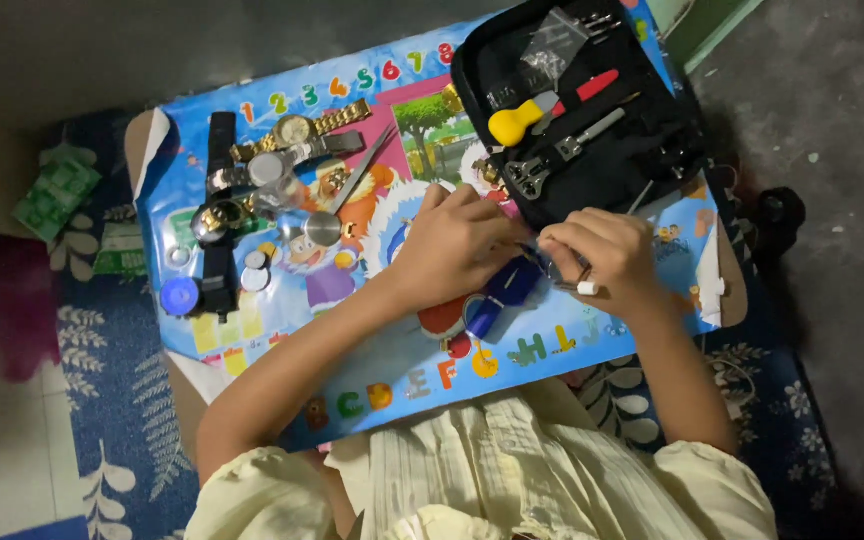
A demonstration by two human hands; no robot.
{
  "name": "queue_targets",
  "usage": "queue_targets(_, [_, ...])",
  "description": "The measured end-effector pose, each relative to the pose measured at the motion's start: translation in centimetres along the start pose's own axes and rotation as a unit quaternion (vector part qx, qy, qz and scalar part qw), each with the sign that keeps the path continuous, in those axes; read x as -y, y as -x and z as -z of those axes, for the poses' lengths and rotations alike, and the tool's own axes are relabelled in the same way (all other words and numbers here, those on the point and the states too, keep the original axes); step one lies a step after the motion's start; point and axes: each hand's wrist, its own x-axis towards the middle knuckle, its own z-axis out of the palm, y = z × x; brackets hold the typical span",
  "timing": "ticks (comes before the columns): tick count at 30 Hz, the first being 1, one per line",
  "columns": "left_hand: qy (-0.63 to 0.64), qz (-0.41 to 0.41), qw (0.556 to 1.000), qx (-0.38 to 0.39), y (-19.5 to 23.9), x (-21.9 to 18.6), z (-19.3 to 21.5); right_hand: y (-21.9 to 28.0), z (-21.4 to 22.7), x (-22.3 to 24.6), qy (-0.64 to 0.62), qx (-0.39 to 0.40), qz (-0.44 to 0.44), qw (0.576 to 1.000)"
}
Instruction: The person sits on the floor at a low table, using a blue watch holder and various tools to repair a gold wristwatch. They manipulate the watch band and case, using a screwdriver and tweezers to adjust components.
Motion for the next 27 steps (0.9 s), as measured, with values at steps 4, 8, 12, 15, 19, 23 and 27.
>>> queue_targets(4, [0.027, -0.052, 0.998, 0.011, -1.3, 0.7, -0.2, -0.4, -0.2, 0.0, 0.015, 0.003, 0.012, 1.000])
queue_targets(8, [0.068, -0.036, 0.996, 0.041, -1.4, 1.8, -1.4, -0.3, -0.4, -0.5, 0.030, 0.007, 0.030, 0.999])
queue_targets(12, [0.119, -0.009, 0.991, 0.064, -1.8, 1.8, -1.1, -0.5, -0.4, -0.1, 0.029, 0.000, 0.033, 0.999])
queue_targets(15, [0.118, -0.007, 0.992, 0.054, -1.6, 2.3, -2.4, -1.0, -0.3, 0.2, 0.026, 0.002, 0.039, 0.999])
queue_targets(19, [0.093, 0.007, 0.995, 0.039, -1.0, 2.7, -4.1, -0.9, -0.2, 0.3, 0.026, 0.001, 0.022, 0.999])
queue_targets(23, [0.094, 0.014, 0.995, 0.030, -0.8, 2.5, -4.1, -0.7, -0.2, 0.1, 0.011, -0.008, 0.022, 1.000])
queue_targets(27, [0.073, -0.035, 0.997, 0.005, -0.4, 2.8, -4.5, -0.1, 0.1, 0.7, -0.007, 0.009, -0.036, 0.999])
